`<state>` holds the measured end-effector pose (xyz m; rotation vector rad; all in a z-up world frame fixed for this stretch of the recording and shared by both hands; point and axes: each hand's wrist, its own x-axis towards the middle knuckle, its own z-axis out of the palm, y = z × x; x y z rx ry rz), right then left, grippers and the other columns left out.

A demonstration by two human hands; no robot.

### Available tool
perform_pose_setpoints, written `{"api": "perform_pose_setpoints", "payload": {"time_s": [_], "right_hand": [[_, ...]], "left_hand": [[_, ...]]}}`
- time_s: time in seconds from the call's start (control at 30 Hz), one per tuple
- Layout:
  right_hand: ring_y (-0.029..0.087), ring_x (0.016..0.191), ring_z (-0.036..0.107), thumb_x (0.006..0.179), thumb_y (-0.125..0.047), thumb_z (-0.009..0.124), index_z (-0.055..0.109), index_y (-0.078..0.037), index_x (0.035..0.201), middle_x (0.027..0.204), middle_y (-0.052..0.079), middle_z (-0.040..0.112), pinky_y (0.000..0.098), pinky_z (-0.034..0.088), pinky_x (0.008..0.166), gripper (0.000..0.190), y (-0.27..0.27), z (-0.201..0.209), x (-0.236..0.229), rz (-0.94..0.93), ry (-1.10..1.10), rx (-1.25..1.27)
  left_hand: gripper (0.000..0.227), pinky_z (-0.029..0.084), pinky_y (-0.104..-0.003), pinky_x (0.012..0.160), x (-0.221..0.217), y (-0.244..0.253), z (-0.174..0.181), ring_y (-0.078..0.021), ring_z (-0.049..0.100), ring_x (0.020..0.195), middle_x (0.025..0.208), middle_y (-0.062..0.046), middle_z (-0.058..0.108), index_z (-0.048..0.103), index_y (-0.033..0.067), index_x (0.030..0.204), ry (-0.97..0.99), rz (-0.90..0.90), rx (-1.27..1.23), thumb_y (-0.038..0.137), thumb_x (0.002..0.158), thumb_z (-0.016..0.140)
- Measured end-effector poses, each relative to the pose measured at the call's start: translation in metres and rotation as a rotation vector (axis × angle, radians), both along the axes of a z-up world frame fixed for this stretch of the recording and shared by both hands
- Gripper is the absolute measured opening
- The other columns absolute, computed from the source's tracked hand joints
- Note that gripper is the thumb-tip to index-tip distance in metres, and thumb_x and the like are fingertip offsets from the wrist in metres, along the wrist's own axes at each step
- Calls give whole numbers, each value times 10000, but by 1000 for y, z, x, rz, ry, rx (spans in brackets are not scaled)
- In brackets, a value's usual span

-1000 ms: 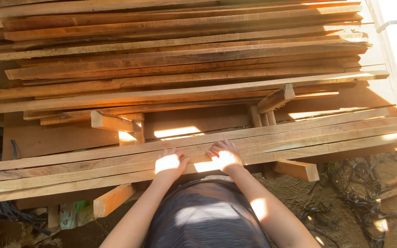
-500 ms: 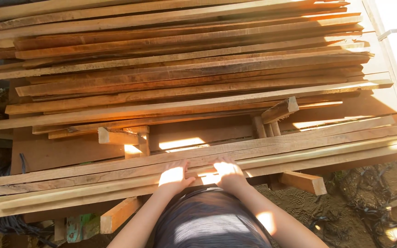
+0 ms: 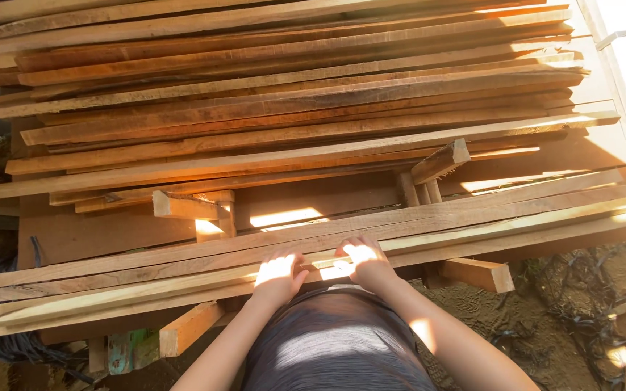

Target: Sorting thin wooden planks from a pile and placing them onto a storage or drying rack.

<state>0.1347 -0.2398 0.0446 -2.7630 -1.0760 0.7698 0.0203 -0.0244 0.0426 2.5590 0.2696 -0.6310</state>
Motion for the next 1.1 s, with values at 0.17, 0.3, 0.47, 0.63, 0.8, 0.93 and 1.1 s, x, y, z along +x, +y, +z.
{"api": "perform_pose_setpoints", "payload": {"time_s": [0.17,0.3,0.47,0.63,0.8,0.93,1.1], "right_hand": [[197,1224,483,956,-530,583,620,-262,1225,1282,-43,572,324,416,1090,381,-3,-6,6,16,125,76],[186,1215,501,956,-552,564,650,-284,1208,1270,-67,589,336,423,1079,377,-7,-13,7,6,87,101],[159,1160,515,950,-530,601,688,-356,1142,1195,-93,598,316,444,1006,273,-11,-48,8,13,94,227],[143,1147,530,905,-523,650,698,-362,1101,1159,-106,604,313,444,997,259,-6,-32,6,-15,137,220],[150,1222,508,872,-542,681,679,-351,1039,1148,-115,581,353,426,1052,254,6,-42,15,-15,78,292],[258,1348,469,883,-618,651,564,-256,1361,1371,-7,544,483,367,1136,606,28,-45,30,-17,-87,277],[216,1244,581,874,-767,525,615,-237,1262,1224,-4,653,423,399,1094,662,51,-43,56,11,52,59]], "left_hand": [[520,324,-411,1150,1,-5,-26,-173,531,1303,1277,22,666,587,269,1369,-43,-51,138,504,915,682],[497,321,-424,1176,-1,1,-28,-162,496,1346,1335,36,632,580,280,1392,-14,-18,78,487,945,642],[568,374,-391,1150,-2,4,-13,-162,443,1405,1376,52,569,576,278,1375,44,-8,54,538,885,698],[745,410,-426,1141,1,-4,11,-232,445,1413,1399,-23,558,544,203,1404,58,-60,71,532,789,805],[849,351,-434,1178,-4,-9,-16,-251,400,1422,1409,-45,510,457,180,1429,34,-109,160,461,742,869],[895,343,-414,1137,-13,-8,-19,-235,438,1350,1366,-43,522,472,175,1398,-137,-127,199,483,676,901],[908,350,-419,1123,-20,-9,-27,-249,461,1328,1362,-68,537,499,152,1394,-246,-122,197,480,657,914]]}}
